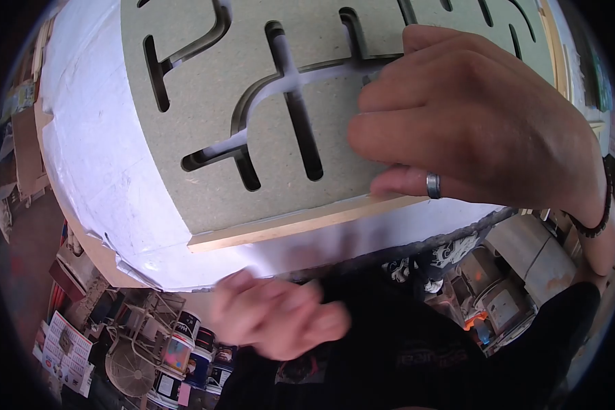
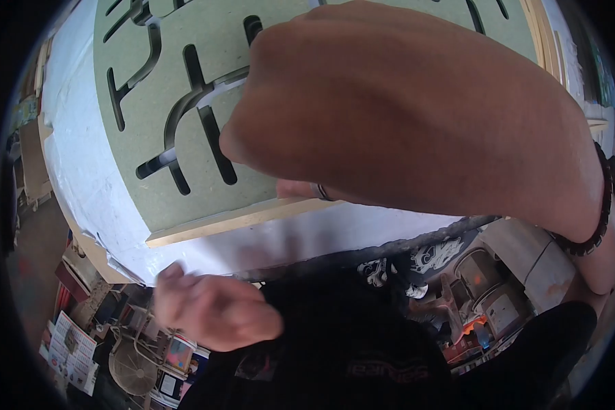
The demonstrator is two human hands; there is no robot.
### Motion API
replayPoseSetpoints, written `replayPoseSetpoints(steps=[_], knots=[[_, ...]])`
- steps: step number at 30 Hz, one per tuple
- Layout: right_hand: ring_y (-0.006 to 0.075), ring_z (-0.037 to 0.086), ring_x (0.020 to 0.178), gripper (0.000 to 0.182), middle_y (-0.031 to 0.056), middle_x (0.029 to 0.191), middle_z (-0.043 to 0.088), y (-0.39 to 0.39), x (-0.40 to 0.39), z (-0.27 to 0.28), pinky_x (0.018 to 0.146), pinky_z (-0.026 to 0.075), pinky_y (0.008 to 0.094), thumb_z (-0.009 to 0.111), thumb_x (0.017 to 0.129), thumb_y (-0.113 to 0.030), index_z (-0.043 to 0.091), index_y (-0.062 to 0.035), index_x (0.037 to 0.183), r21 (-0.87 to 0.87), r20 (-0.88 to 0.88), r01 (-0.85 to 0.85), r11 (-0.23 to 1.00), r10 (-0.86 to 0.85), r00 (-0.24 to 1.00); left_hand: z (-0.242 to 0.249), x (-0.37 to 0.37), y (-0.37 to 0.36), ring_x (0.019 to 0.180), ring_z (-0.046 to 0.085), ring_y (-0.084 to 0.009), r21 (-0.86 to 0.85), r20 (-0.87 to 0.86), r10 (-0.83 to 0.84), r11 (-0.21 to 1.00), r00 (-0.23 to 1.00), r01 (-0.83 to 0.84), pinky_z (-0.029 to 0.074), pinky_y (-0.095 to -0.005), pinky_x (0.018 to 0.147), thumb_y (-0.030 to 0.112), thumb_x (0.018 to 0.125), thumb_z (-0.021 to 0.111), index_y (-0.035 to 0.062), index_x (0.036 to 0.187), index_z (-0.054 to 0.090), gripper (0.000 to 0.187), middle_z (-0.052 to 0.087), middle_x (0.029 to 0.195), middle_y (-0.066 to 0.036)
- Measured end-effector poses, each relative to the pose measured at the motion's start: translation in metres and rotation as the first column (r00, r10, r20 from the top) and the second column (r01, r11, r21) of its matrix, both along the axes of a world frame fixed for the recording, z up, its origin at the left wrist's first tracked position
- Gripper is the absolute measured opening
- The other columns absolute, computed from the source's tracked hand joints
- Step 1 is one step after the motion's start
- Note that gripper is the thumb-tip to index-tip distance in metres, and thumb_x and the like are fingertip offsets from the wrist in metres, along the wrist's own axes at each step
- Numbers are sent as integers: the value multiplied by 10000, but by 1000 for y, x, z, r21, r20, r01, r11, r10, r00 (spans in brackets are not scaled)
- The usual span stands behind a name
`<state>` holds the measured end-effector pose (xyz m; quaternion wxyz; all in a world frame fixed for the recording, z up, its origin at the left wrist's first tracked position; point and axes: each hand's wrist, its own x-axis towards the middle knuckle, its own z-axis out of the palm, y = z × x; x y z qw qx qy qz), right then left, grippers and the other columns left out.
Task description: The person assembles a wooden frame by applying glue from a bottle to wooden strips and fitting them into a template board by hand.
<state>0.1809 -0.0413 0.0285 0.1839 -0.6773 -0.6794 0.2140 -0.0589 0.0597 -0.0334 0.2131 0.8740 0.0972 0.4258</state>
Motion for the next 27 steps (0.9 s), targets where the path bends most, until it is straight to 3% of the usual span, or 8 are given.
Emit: replayPoseSetpoints(steps=[2,4,6,11,14,20,23,27], knots=[[269,542,655,345,47,690,516,-2,0,1,669,413,379,776,615,-256,553,-60,792,-7,34,-3,1000,3,999,1,12,-18,1041,487,-236,11,-110,-122,992,986,124,366,-376,925,416,805,622,151,1013,688,344,633,1050,-10],[260,539,657,336,43,687,513,-3,2,9,669,421,374,777,621,-256,557,-63,787,-72,64,13,997,-9,998,4,9,-27,1081,457,-235,26,-288,-119,991,950,131,324,-389,977,435,805,609,136,1021,719,385,636,1055,-18],[249,536,658,326,39,688,514,-8,-3,7,669,429,366,777,630,-258,563,-66,783,-67,130,46,997,-37,991,5,9,-21,1099,441,-320,142,-393,-199,951,898,273,383,-474,926,412,851,546,-61,1141,637,562,505,1152,-229],[226,538,656,313,28,698,535,-13,5,11,671,439,353,776,652,-268,570,-69,777,-83,69,66,994,-61,996,9,14,-27,1125,412,-314,153,-530,-168,945,831,289,355,-482,943,425,886,528,-66,1211,609,594,481,1193,-236],[225,538,655,311,23,702,547,-18,-1,13,672,436,351,777,654,-265,567,-71,776,-74,164,98,992,-85,983,8,16,-32,1148,393,-320,178,-533,-122,951,837,252,335,-484,962,421,896,517,-71,1223,596,596,477,1199,-238],[213,530,634,294,20,694,546,-37,3,4,665,423,348,795,668,-231,572,-68,769,11,182,109,994,-109,977,6,19,-32,1168,367,-335,143,-526,-166,949,834,280,319,-503,969,371,909,507,-30,1253,590,535,400,1249,-224],[212,527,631,293,20,693,544,-46,8,2,664,422,348,796,670,-229,572,-67,768,17,159,104,994,-105,982,-1,22,-36,1131,353,-267,73,-434,-144,978,889,194,286,-413,992,405,890,562,88,1155,698,435,468,1179,-143],[210,522,628,292,20,691,541,-57,16,3,662,419,347,798,672,-227,574,-66,765,18,130,112,994,-113,985,-4,23,-40,1118,360,-285,89,-409,-101,985,907,150,282,-429,1007,365,884,566,63,1146,694,419,461,1162,-168]])
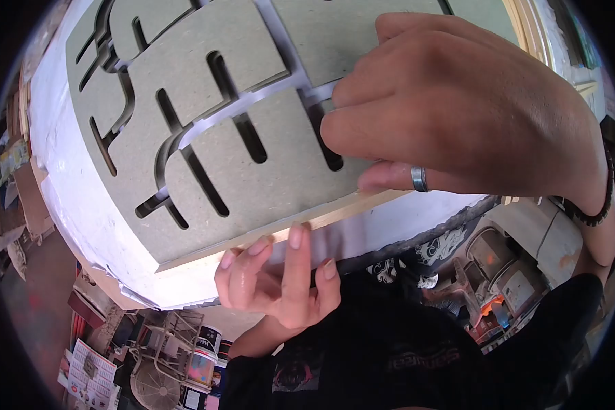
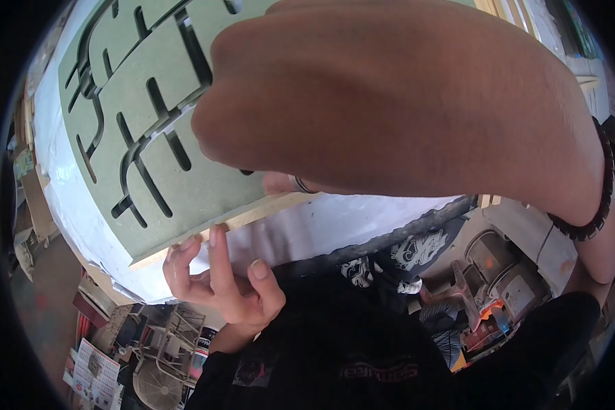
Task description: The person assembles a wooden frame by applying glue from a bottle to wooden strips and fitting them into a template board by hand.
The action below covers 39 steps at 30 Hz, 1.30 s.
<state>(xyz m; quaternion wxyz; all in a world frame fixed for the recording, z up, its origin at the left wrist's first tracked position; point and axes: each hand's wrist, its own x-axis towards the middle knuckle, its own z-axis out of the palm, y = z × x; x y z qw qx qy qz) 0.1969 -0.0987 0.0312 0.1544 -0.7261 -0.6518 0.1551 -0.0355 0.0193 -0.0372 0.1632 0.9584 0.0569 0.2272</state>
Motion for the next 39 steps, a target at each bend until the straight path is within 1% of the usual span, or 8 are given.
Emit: replayPoseSetpoints(steps=[3,7,8,20,23,31,36,39], knots=[[209,519,626,291,20,690,538,-9,6,0,660,417,346,799,675,-226,574,-65,764,1,-17,5,1000,-5,1000,5,-1,2,1145,378,-348,85,-79,-45,995,996,52,325,-509,962,287,915,532,-19,1274,574,473,368,1253,-195],[207,515,622,289,20,688,535,-22,15,1,658,415,345,801,677,-224,575,-64,761,0,-33,18,1000,-18,999,4,-1,0,1138,393,-353,111,-68,-36,993,997,43,342,-506,949,259,925,526,-52,1256,576,457,373,1246,-209],[207,514,622,289,20,687,534,-25,18,2,658,414,345,802,678,-223,576,-64,761,-1,-35,21,1000,-21,999,-3,-2,-2,1141,335,-321,31,-6,16,999,1000,-16,276,-502,996,328,909,549,21,1195,644,429,420,1182,-217],[202,501,612,285,20,682,525,-70,41,4,652,407,342,807,686,-217,579,-61,754,-34,-47,72,997,-74,996,0,-7,-2,1156,353,-335,83,-73,37,996,997,-31,252,-545,1030,249,913,508,6,1268,573,435,348,1235,-237],[201,497,610,284,20,680,523,-80,46,5,651,405,342,809,688,-216,580,-60,752,-50,-47,87,995,-90,995,7,-6,-4,1258,347,-373,136,-130,14,991,991,4,339,-478,1018,172,964,461,-98,1308,506,439,344,1309,-239],[197,489,603,282,20,676,517,-103,59,6,647,400,340,812,693,-212,582,-58,748,-79,-47,129,989,-133,990,5,-9,-6,1259,366,-344,149,-107,74,987,992,-57,361,-430,1000,126,975,437,-97,1309,522,410,394,1295,-241],[195,484,599,281,20,674,513,-117,65,7,645,397,339,815,697,-209,583,-57,745,-97,-43,156,983,-161,986,5,-8,-6,1235,385,-336,180,-90,81,982,993,-64,376,-395,898,87,970,413,-118,1308,523,410,419,1313,-265],[194,480,597,281,20,673,510,-125,68,6,643,395,338,816,699,-208,584,-56,743,-105,-45,169,980,-174,984,5,-7,-7,1229,386,-333,194,-89,82,979,993,-63,375,-390,895,83,966,414,-116,1313,520,414,417,1312,-260]])
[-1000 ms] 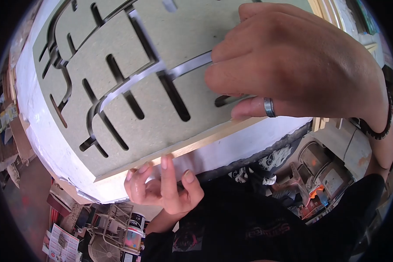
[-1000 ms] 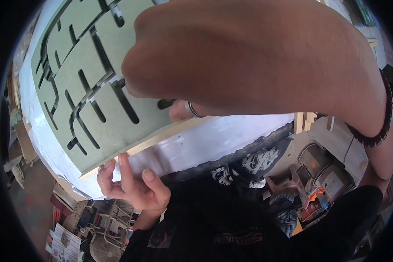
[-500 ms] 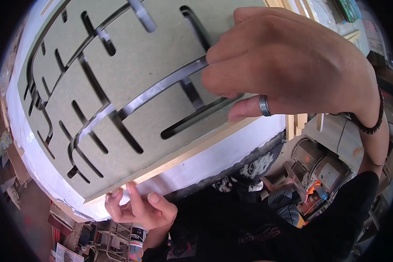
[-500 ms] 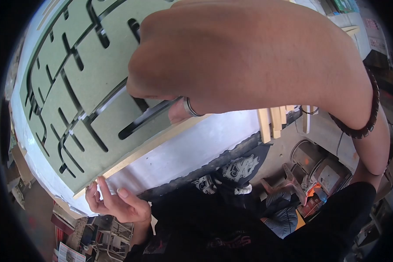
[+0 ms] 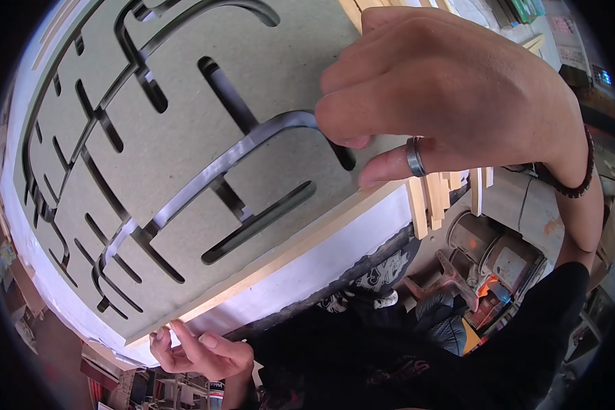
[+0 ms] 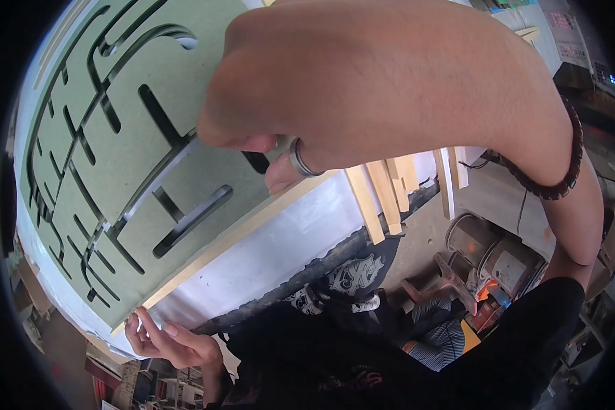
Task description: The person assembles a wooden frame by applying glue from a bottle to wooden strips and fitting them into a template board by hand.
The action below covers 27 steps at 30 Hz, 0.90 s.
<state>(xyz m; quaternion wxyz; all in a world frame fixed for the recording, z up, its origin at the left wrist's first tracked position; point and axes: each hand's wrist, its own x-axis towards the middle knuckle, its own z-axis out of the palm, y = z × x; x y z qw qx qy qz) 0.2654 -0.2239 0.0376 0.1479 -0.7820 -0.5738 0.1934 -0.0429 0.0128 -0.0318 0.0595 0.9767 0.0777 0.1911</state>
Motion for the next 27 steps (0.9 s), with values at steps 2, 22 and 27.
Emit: replayPoseSetpoints(steps=[2,22,27], knots=[[193,478,595,280,20,672,509,-5,2,0,642,394,338,817,700,-207,584,-56,742,-4,-2,10,1000,-10,1000,0,1,0,1210,390,-326,11,4,-4,1000,1000,4,375,-385,885,71,962,410,-104,1321,520,414,416,1311,-256],[185,457,579,279,20,662,494,-60,19,13,633,382,333,826,714,-197,589,-51,730,10,-39,149,989,-149,988,-2,0,2,1218,395,-336,51,9,23,998,1000,-23,368,-429,957,72,968,385,-109,1317,513,414,430,1290,-261],[183,451,575,278,20,660,490,-66,21,13,630,379,332,829,717,-194,591,-50,727,33,-74,169,985,-167,983,0,-1,-1,1243,386,-352,50,-16,38,998,999,-37,376,-446,986,69,964,373,-116,1322,499,422,420,1298,-260]])
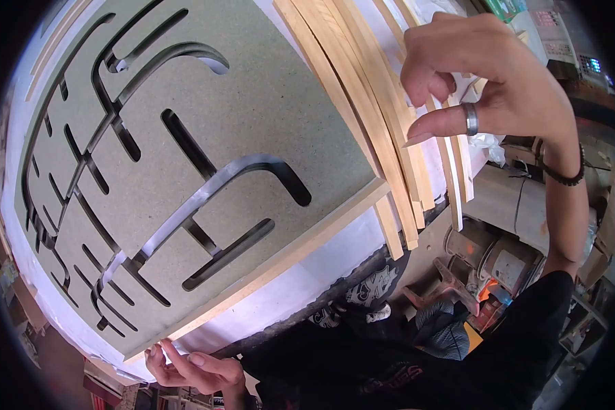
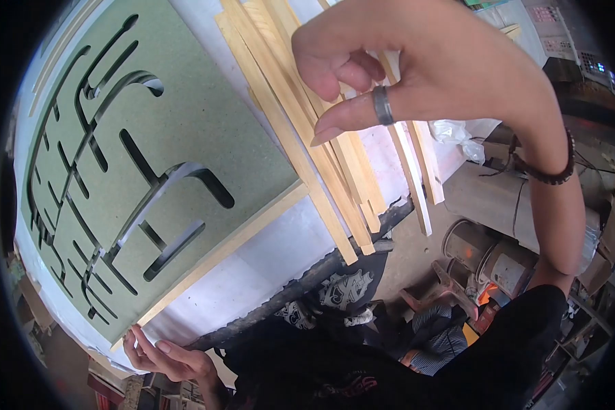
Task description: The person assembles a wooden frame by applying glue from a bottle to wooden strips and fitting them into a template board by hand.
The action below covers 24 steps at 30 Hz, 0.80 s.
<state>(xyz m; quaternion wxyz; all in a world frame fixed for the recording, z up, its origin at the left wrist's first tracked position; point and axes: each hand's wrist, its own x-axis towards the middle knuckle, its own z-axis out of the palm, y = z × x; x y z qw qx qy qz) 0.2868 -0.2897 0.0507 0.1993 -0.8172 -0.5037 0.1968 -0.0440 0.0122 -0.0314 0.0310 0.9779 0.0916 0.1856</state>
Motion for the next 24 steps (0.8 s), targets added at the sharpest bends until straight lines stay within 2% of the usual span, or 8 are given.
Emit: replayPoseSetpoints(steps=[4,7,10,16,19,20,23,24], knots=[[179,439,572,315,13,647,483,2,1,-8,620,368,320,844,717,-224,582,-50,706,47,-54,-12,999,14,998,2,1,-2,1254,385,-369,1,-21,12,1000,1000,-12,369,-465,1018,64,960,363,-123,1322,491,427,416,1300,-262],[178,444,571,328,12,633,472,11,1,-16,607,370,324,849,718,-229,576,-48,698,87,-48,-84,993,89,995,-2,-3,1,1255,363,-354,-49,-2,29,998,1000,-29,289,-559,1078,128,958,381,-98,1306,497,431,404,1309,-253],[175,439,566,329,16,629,466,7,-1,-21,579,370,328,843,728,-222,570,-42,694,-41,-202,19,999,-27,979,0,-2,0,1248,398,-377,-8,-2,4,1000,1000,-4,360,-473,1029,63,956,367,-125,1318,490,425,414,1301,-266],[163,431,557,291,26,628,461,-3,-9,-12,543,357,316,812,770,-152,561,-20,704,-19,-284,138,990,-138,949,0,-1,1,1248,399,-374,2,44,-47,999,998,47,352,-470,1033,67,961,376,-127,1319,482,420,431,1309,-266],[163,435,555,264,28,624,452,-30,-27,0,546,358,312,794,785,-115,563,-14,706,81,-214,239,968,-217,952,-1,3,-7,1238,413,-373,-35,116,-30,999,993,34,351,-473,1038,67,968,380,-125,1302,490,401,440,1310,-273],[138,466,591,234,31,650,480,-45,-39,8,547,361,306,755,821,-100,565,-10,719,107,-126,272,956,-258,958,-1,3,-7,1233,420,-372,-40,144,-61,997,988,67,350,-475,1041,61,966,382,-125,1290,496,390,443,1306,-274],[80,466,618,221,-19,665,493,-104,-89,16,551,346,239,703,894,-189,600,-20,795,395,13,505,767,-555,832,-5,3,-10,1215,437,-376,-93,242,-126,984,962,153,342,-511,1051,36,955,389,-117,1254,517,359,463,1274,-271],[73,460,621,175,-28,687,494,-114,-107,8,542,339,230,673,919,-181,597,-32,869,531,-56,631,565,-720,692,-8,1,-8,1208,443,-382,-123,271,-124,979,954,162,335,-544,1054,24,948,391,-110,1242,526,350,475,1251,-265]])
